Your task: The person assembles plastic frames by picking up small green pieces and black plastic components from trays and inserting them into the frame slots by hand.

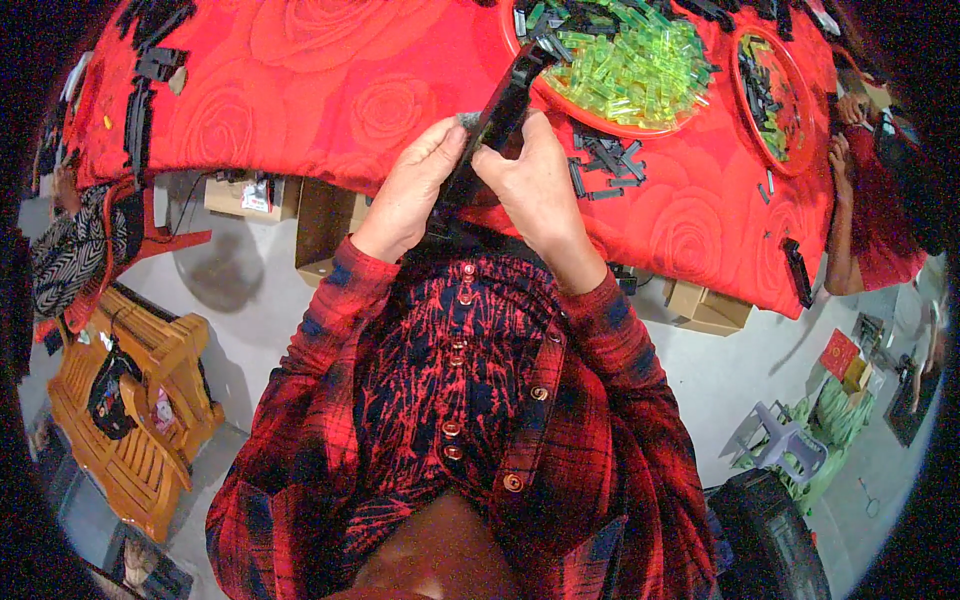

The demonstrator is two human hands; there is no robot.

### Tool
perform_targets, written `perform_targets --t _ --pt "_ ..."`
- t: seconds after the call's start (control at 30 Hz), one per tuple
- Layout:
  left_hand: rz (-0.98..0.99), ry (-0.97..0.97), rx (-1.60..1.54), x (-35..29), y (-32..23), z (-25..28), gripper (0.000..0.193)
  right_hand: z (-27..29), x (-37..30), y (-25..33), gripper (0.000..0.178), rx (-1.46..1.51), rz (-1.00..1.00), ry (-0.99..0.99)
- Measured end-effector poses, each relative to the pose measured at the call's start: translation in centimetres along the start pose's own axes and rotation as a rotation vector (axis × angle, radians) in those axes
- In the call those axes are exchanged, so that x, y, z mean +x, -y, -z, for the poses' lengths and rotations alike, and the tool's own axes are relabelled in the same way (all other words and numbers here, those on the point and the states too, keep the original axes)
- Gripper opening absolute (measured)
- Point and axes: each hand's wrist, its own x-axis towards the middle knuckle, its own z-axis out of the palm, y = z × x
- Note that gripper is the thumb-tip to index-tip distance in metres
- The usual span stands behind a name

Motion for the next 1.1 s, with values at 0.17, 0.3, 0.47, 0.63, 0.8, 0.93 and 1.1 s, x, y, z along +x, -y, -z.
perform_targets --t 0.17,0.3,0.47,0.63,0.8,0.93,1.1 --pt "-0.061 -0.072 0.186 0.0 0.2 -0.3 0.038 -0.6 0.0 -0.3 0.033 -0.134 0.013 -0.057" --pt "-0.283 -0.182 0.480 0.3 1.7 -0.4 0.034 -0.7 0.1 -1.4 0.031 -0.173 0.074 -0.106" --pt "-0.251 -0.198 0.479 -0.2 1.8 -0.7 0.033 -0.8 0.1 -2.0 0.027 -0.170 0.091 -0.174" --pt "-0.264 -0.216 0.499 -0.9 1.5 -0.7 0.030 -1.1 0.0 -1.0 0.022 -0.067 -0.015 -0.181" --pt "-0.268 -0.262 0.652 -1.5 1.1 -0.6 0.027 -1.4 0.0 -0.5 0.021 0.206 0.008 -0.083" --pt "-0.329 -0.332 0.677 -2.0 1.3 -0.6 0.027 -2.1 -0.3 0.0 0.028 0.468 -0.052 0.029" --pt "-0.344 -0.328 0.765 -1.9 1.1 -0.3 0.025 -2.1 -0.7 -1.0 0.039 0.378 -0.074 0.095"
